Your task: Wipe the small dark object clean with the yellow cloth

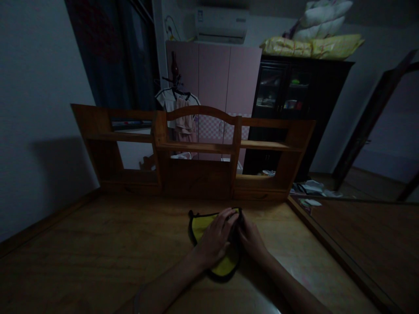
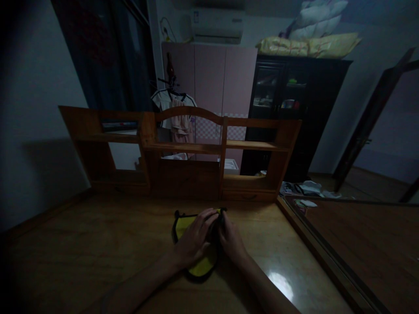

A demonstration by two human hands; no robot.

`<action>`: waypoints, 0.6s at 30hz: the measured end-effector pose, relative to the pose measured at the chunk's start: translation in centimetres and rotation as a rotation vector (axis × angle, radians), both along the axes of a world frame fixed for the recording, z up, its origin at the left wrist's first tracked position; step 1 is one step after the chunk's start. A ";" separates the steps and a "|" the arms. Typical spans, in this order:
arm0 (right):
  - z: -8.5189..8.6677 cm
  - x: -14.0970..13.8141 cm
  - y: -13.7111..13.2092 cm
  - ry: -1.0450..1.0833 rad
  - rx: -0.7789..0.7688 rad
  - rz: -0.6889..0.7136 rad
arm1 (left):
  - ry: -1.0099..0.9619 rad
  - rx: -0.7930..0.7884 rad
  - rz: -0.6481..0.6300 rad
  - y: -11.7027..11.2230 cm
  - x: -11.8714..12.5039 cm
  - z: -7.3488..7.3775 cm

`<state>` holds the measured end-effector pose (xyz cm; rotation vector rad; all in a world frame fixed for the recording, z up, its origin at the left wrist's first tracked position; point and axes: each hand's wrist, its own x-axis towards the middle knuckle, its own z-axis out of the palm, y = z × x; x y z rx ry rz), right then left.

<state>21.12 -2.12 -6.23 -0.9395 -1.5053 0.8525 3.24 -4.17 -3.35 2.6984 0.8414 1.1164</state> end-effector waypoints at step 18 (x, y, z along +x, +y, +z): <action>0.9 0.8 0.4 -0.277 0.050 -0.084 | -0.243 -0.157 0.122 0.2 0.2 -0.6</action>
